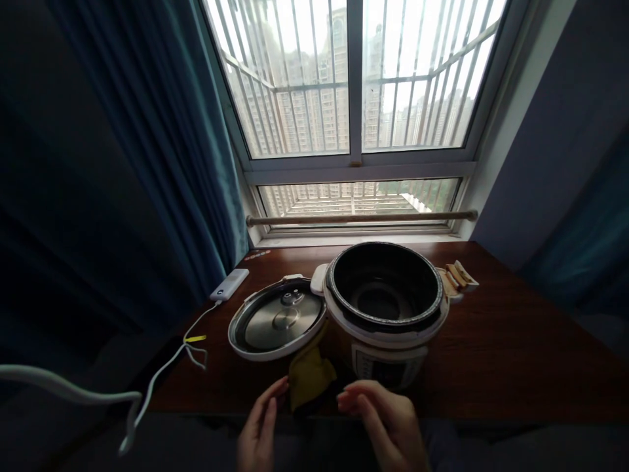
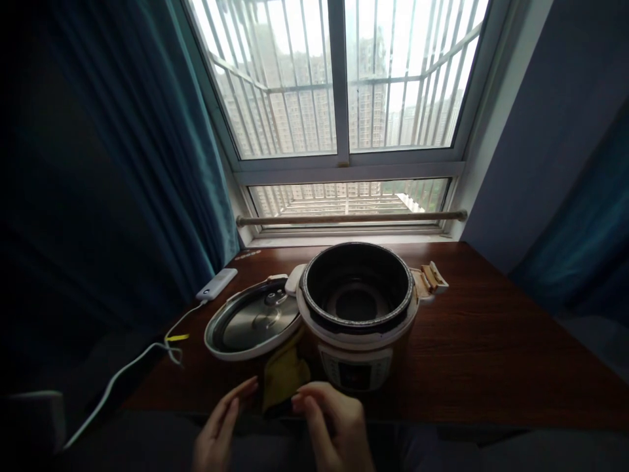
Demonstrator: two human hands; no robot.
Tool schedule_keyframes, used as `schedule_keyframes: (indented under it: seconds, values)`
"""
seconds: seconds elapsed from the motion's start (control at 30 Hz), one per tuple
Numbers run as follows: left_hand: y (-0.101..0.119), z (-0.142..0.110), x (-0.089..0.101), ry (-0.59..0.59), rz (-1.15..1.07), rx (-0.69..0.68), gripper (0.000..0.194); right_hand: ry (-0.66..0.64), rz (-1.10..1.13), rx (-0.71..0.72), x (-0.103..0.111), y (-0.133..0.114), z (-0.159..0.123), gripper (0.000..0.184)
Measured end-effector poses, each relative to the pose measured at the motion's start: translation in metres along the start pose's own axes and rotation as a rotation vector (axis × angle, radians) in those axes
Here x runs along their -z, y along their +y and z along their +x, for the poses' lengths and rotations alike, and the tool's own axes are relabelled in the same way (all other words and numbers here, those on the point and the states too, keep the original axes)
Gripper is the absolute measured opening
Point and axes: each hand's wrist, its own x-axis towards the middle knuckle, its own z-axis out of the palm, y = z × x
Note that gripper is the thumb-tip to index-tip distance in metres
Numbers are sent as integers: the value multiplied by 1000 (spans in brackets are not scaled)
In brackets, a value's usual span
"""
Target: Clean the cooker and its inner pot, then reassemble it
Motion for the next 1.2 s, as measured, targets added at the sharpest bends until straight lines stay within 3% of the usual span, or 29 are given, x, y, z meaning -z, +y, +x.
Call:
schedule_keyframes:
  seconds: [0.1, 0.2, 0.27, 0.4, 0.57, 0.73, 1.0, 1.2]
  values:
    - [-25, 11, 20, 30, -265, 276, 38, -130, 236, -311, -39, 34, 14, 48]
    - [-32, 30, 30, 42, -501, 414, 24, -74, 495, -632, -74, 69, 34, 59]
    - [-31, 45, 31, 40, -608, 461, 18, -8, 649, -734, -96, 87, 48, 58]
    - [-32, 79, 28, 78, -731, 519, 29, 123, 807, -843, -128, 105, 75, 43]
    - [-40, 108, 21, 114, -845, 535, 34, 116, 856, -823, -145, 105, 97, 26]
    - [-43, 120, 15, 3, -961, 493, 39, 130, 838, -762, -151, 109, 105, 28]
    - [-42, 132, 19, -84, -1023, 495, 42, 185, 679, -780, -158, 109, 110, 25]
    - [-40, 132, 25, -13, -935, 582, 40, 249, 559, -739, -169, 91, 118, 23]
